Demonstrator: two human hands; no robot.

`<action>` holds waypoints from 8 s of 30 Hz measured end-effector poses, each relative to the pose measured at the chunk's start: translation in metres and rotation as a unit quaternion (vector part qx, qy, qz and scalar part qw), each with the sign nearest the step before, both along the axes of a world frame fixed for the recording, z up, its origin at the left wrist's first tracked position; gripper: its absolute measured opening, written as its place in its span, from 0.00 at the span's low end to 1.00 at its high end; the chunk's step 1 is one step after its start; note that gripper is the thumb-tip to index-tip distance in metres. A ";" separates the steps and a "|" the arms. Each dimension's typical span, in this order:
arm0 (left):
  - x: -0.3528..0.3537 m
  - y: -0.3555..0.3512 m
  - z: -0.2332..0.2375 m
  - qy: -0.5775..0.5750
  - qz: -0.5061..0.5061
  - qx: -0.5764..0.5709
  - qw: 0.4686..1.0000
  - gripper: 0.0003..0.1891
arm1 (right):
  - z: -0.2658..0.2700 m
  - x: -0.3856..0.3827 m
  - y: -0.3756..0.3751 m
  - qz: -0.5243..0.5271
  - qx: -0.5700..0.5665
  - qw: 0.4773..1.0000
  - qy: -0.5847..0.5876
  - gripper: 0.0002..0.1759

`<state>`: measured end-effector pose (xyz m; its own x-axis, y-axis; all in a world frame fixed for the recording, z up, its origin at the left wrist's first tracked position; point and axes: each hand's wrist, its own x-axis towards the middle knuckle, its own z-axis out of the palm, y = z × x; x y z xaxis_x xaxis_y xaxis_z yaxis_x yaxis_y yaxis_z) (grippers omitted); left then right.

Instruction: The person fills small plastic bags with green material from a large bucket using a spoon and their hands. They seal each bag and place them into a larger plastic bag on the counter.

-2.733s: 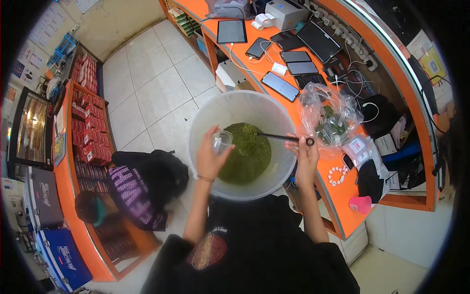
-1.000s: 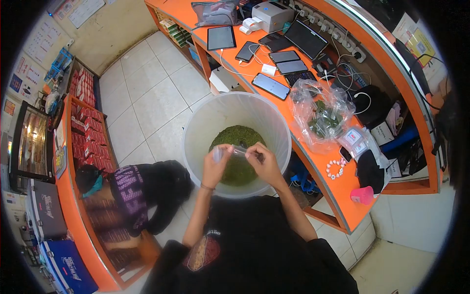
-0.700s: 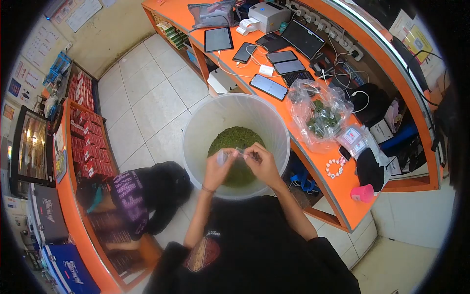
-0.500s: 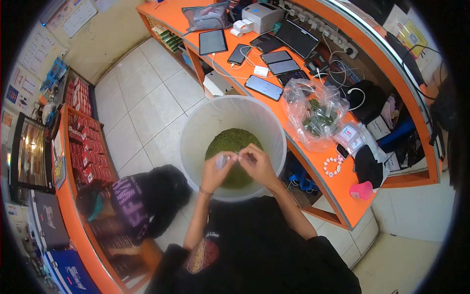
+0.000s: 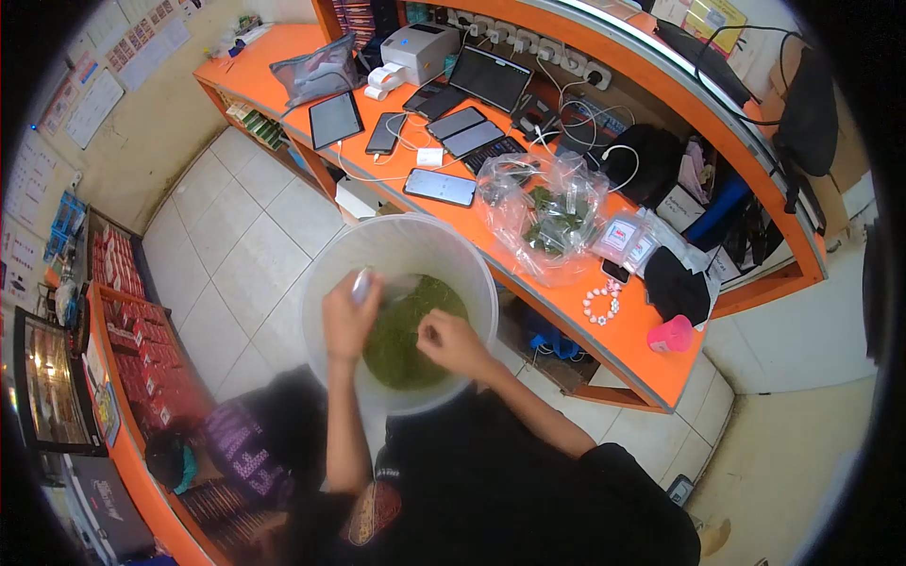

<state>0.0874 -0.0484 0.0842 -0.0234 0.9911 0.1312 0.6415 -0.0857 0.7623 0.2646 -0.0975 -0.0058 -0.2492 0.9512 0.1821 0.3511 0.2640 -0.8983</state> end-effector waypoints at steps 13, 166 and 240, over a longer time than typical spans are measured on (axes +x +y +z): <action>0.032 0.001 -0.047 -0.478 -0.135 -0.208 0.843 0.27 | 0.012 0.002 0.008 -0.107 -0.030 0.985 0.135 0.12; -0.026 -0.043 -0.065 -0.062 0.011 0.095 0.994 0.52 | 0.029 0.033 -0.013 0.175 0.050 0.946 -0.269 0.13; 0.010 -0.037 -0.056 -0.543 -0.088 -0.205 0.809 0.29 | 0.001 -0.016 0.012 -0.010 -0.049 0.989 0.139 0.10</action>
<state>0.0975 -0.0850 0.0284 0.2429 0.9464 -0.2130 -0.4214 0.3007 0.8555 0.2489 -0.0857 -0.0046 -0.1837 0.9720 0.1468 0.0918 0.1656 -0.9819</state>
